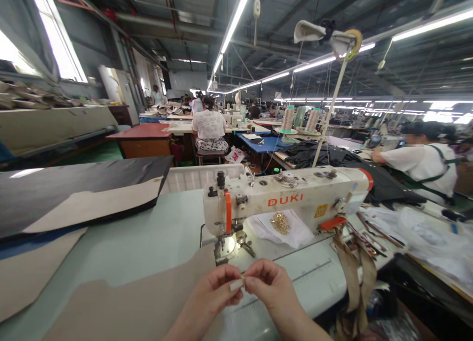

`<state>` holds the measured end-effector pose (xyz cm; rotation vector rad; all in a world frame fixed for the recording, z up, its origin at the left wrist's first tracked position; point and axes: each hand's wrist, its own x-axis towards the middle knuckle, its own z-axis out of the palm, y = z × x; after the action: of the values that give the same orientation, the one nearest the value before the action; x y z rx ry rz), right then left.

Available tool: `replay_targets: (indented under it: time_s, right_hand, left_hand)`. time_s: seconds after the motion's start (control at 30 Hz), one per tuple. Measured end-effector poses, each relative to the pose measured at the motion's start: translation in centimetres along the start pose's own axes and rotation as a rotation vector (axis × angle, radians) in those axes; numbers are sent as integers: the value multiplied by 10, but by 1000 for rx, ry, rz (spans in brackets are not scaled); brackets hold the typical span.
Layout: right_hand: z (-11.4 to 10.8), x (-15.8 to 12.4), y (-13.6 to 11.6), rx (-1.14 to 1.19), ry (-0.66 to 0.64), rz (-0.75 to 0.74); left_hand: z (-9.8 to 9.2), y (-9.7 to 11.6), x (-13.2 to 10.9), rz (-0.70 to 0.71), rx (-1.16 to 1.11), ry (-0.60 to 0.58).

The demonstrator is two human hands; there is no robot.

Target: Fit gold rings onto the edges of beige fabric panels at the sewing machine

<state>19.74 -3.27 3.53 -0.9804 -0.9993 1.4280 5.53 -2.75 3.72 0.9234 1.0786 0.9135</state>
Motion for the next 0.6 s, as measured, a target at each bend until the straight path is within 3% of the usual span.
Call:
replay_targets:
  time_s: [0.33, 0.6]
  right_hand:
    - [-1, -11, 0, -222, 29, -131]
    - [3, -12, 7, -182, -50, -107]
  left_hand:
    - [-4, 24, -10, -3, 136, -152]
    - [-24, 1, 4, -80, 134, -181]
